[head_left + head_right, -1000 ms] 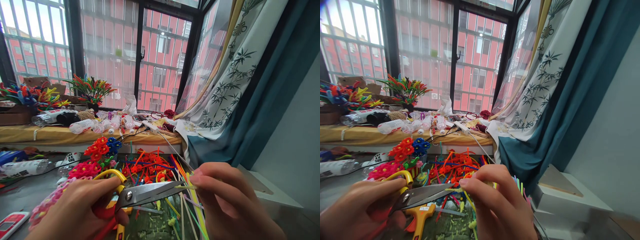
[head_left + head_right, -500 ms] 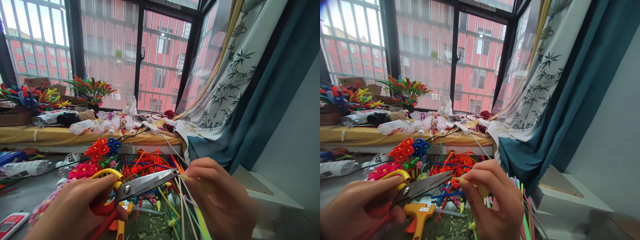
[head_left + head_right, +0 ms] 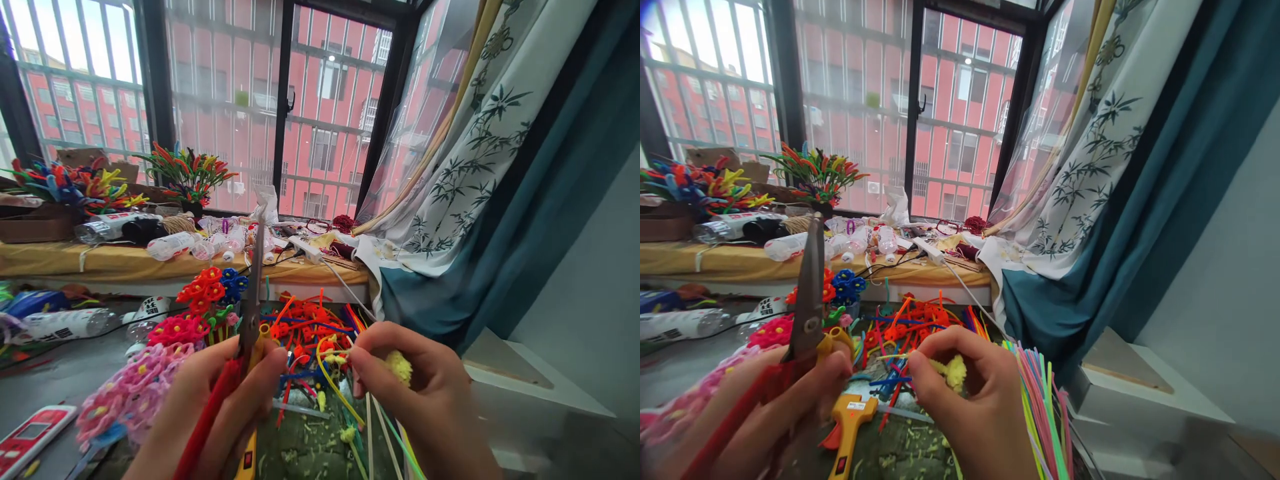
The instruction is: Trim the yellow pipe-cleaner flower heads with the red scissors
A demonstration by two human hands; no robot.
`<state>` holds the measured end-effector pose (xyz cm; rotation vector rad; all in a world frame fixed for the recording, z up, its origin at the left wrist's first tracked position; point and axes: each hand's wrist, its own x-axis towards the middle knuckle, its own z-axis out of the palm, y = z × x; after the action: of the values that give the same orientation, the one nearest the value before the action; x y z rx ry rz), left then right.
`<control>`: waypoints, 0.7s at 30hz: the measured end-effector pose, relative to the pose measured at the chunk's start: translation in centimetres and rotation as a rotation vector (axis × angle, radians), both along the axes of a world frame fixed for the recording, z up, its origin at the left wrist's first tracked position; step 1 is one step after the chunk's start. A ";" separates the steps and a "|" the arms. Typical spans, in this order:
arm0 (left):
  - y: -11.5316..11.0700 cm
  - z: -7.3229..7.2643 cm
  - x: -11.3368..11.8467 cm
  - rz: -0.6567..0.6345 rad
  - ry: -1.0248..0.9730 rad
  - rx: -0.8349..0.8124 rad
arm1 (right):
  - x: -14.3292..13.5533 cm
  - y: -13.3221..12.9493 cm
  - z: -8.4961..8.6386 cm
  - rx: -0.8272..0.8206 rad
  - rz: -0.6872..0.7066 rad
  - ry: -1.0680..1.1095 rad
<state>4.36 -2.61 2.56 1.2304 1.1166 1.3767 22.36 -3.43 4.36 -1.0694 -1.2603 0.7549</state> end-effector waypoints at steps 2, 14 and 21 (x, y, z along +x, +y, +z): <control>-0.6 -0.7 0.5 -0.036 -0.071 -0.065 | -0.1 -0.1 0.2 -0.006 0.017 -0.042; -1.3 -0.1 0.7 -0.097 -0.026 0.040 | -1.5 0.2 -0.5 -0.073 0.177 0.181; -1.8 0.5 1.6 -0.006 -0.022 0.070 | -2.7 1.2 -2.1 -0.013 0.362 0.313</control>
<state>5.97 -4.39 3.05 1.2645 1.0572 1.4321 19.66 -2.19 2.23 -0.7035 -1.1891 1.1588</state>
